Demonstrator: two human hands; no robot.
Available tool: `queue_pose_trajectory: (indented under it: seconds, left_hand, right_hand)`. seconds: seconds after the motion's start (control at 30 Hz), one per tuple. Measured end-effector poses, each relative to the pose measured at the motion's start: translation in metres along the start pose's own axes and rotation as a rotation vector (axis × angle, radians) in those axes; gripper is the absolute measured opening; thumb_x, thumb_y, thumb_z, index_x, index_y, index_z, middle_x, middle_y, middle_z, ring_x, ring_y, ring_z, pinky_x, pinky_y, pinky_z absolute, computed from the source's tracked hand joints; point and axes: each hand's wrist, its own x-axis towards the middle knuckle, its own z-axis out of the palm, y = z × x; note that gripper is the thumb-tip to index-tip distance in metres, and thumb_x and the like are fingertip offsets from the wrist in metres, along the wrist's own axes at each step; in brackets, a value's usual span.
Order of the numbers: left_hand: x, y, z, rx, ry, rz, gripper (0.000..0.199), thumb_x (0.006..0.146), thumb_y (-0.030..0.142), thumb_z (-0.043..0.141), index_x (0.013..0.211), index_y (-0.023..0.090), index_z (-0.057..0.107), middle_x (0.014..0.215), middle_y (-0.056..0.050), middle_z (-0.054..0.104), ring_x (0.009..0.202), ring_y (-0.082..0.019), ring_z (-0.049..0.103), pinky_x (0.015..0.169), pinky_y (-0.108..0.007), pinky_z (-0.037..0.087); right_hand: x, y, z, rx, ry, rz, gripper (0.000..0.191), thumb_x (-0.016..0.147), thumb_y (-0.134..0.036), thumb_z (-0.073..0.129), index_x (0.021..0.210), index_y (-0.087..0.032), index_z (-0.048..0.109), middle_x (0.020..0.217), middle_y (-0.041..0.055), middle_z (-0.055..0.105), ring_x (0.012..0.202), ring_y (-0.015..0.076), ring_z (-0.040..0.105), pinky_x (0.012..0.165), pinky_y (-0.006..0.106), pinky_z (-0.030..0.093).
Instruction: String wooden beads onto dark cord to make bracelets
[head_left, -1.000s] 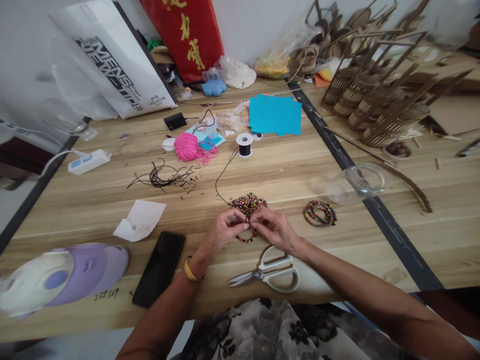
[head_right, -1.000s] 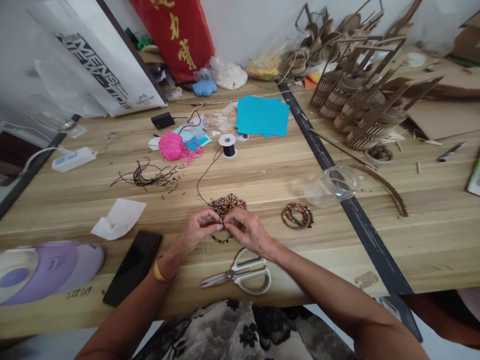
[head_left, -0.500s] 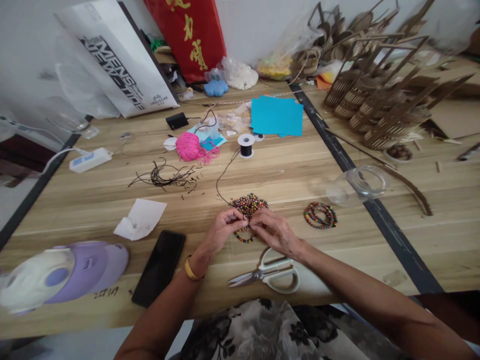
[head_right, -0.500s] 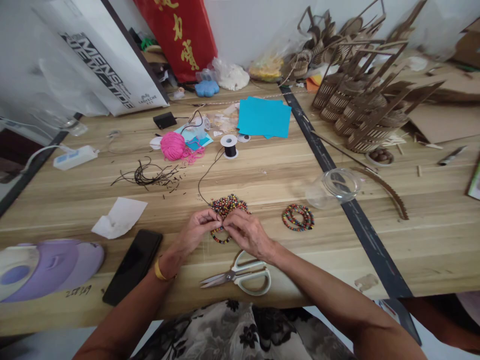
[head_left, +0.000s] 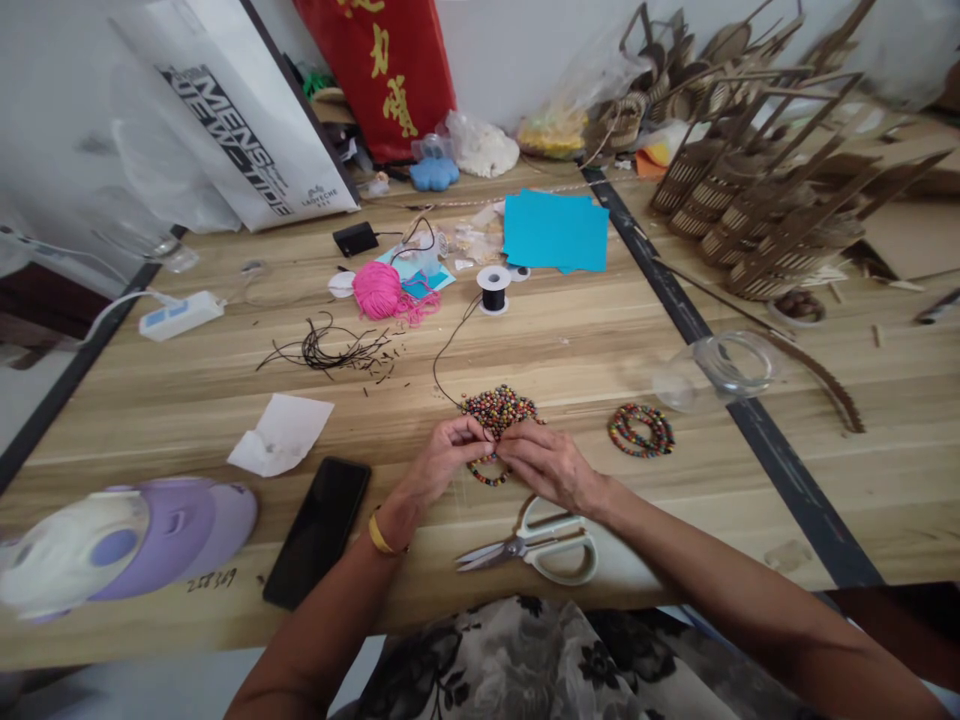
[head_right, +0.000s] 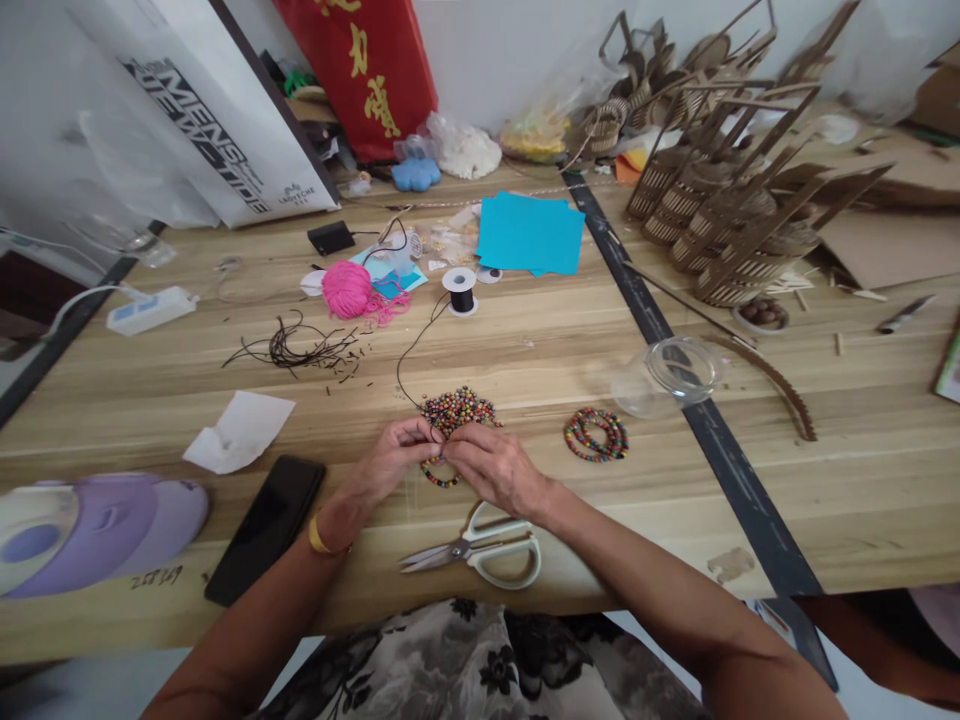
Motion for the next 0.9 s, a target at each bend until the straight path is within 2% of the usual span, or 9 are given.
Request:
queue_pose_trajectory:
  seconds: [0.3,0.5,0.63,0.77,0.9]
  left_hand:
    - [-0.0002,0.0007,-0.0002,-0.030,0.012,0.029,0.025,0.055,0.026,0.082,0.065,0.013,0.063,0.067,0.000,0.066,0.062,-0.010,0.057,0.063,-0.021,0.045]
    - [-0.0004,0.0025,-0.0004,-0.029,0.014,0.032,0.026,0.055,0.027,0.083,0.064,0.013,0.063,0.066,0.000,0.065,0.061,-0.009,0.057,0.063,-0.021,0.045]
    - [-0.0012,0.0041,0.0002,-0.016,0.012,0.033,0.027,0.055,0.028,0.083,0.065,0.013,0.064,0.066,0.000,0.065,0.060,-0.009,0.056,0.062,-0.020,0.044]
    - [-0.0032,0.0073,0.0021,0.030,-0.011,0.043,0.026,0.057,0.029,0.082,0.066,0.013,0.064,0.066,0.000,0.064,0.060,-0.009,0.056,0.061,-0.021,0.044]
    - [-0.0044,0.0079,0.0040,0.082,-0.028,0.109,0.024,0.059,0.028,0.081,0.065,0.013,0.063,0.068,-0.001,0.064,0.063,-0.010,0.057,0.064,-0.022,0.046]
  right_hand:
    - [0.0093,-0.0044,-0.0013,0.354,0.071,0.242,0.015,0.091,-0.028,0.054,0.086,-0.017,0.062,0.080,0.0071,0.064,0.075,0.0165,0.060,0.069,0.029,0.049]
    - [0.0075,-0.0024,0.0003,0.449,0.059,0.421,0.017,0.087,-0.033,0.059,0.084,-0.016,0.063,0.078,0.0046,0.063,0.073,0.0153,0.058,0.067,0.027,0.046]
    - [0.0081,-0.0016,0.0007,0.595,0.024,0.532,0.021,0.085,-0.035,0.061,0.083,-0.015,0.062,0.072,0.0017,0.060,0.065,0.0121,0.052,0.059,0.023,0.041]
    - [0.0102,-0.0022,-0.0001,0.727,0.010,0.575,0.025,0.082,-0.039,0.064,0.079,-0.014,0.061,0.068,0.0003,0.057,0.062,0.0111,0.049,0.057,0.022,0.039]
    - [0.0103,-0.0011,0.0004,0.740,0.006,0.592,0.027,0.080,-0.040,0.066,0.075,-0.013,0.061,0.065,-0.0003,0.055,0.060,0.0104,0.046,0.055,0.022,0.036]
